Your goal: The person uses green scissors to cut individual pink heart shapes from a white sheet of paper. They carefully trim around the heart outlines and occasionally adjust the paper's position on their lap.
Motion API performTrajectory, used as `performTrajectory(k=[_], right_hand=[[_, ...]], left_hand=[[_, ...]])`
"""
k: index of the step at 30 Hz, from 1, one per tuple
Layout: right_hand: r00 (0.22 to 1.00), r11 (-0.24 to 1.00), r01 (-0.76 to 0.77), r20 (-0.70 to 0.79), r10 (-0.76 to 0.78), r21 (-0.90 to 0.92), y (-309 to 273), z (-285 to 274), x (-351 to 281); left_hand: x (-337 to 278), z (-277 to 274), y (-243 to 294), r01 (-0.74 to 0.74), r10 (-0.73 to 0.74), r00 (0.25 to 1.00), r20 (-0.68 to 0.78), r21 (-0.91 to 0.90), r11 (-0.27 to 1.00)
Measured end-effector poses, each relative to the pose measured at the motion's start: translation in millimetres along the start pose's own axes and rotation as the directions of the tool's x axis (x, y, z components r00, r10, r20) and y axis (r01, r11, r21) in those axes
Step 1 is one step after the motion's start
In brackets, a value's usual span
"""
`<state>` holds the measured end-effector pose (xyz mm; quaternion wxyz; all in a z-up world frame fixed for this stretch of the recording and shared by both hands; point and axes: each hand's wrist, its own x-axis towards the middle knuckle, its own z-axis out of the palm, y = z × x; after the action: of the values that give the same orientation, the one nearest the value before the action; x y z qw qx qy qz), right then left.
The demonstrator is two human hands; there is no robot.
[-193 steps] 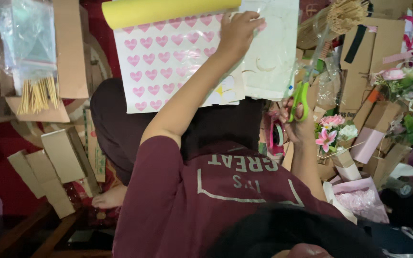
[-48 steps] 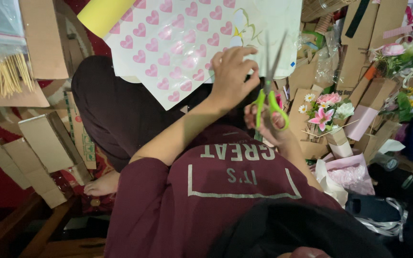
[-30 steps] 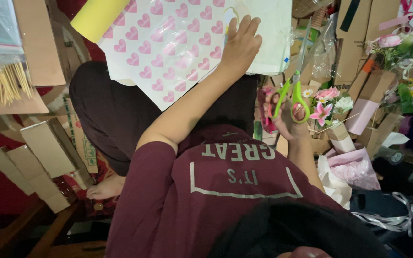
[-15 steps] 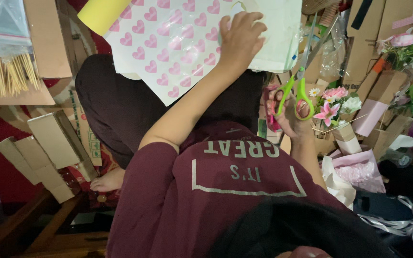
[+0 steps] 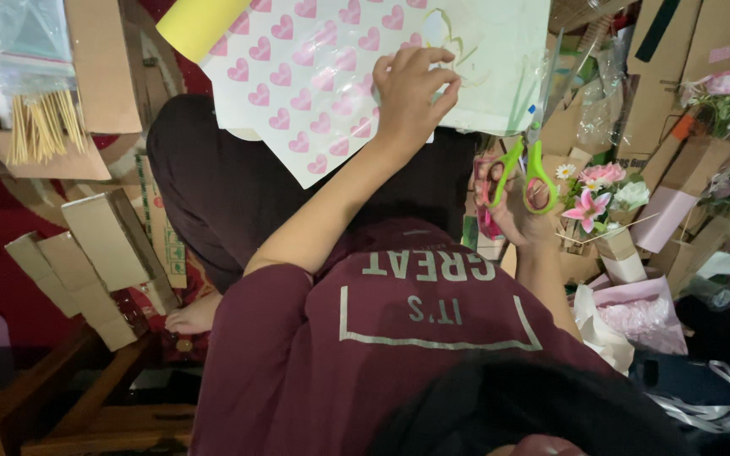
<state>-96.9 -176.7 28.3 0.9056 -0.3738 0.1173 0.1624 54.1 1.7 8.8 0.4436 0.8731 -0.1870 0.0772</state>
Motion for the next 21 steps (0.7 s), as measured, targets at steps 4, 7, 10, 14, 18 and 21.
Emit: performTrajectory(k=[4,7,10,14,18,21], right_hand=[[0.998,1.0,-0.004,0.06,0.005,-0.022,-3,9,1],[0.996,0.999,0.03,0.089,-0.027,-0.035,-3,4,-2],[0.996,0.998,0.016,0.082,-0.021,0.066,-3,-10,-4],[0.997,0.995,-0.002,0.079,-0.006,0.097,-3,-6,-4],[0.998,0.999,0.002,0.066,-0.005,0.047,-3,1,3],[0.995,0.999,0.039,0.087,-0.042,0.032,2,-1,3]], left_hand=[[0,16,-16,-0.107,0.113,0.993,-0.047,0.107,0.989],[-14,19,-22,-0.209,0.217,0.976,0.004,0.282,0.936],[-28,-13,-12,-0.425,0.499,0.863,-0.075,0.425,0.799],[-43,-29,-11,-0.414,0.514,0.853,-0.089,0.483,0.771],[-35,-24,-9,-0.368,0.49,0.858,-0.156,0.479,0.797],[-37,-11,-16,-0.367,0.427,0.903,-0.037,0.449,0.815]])
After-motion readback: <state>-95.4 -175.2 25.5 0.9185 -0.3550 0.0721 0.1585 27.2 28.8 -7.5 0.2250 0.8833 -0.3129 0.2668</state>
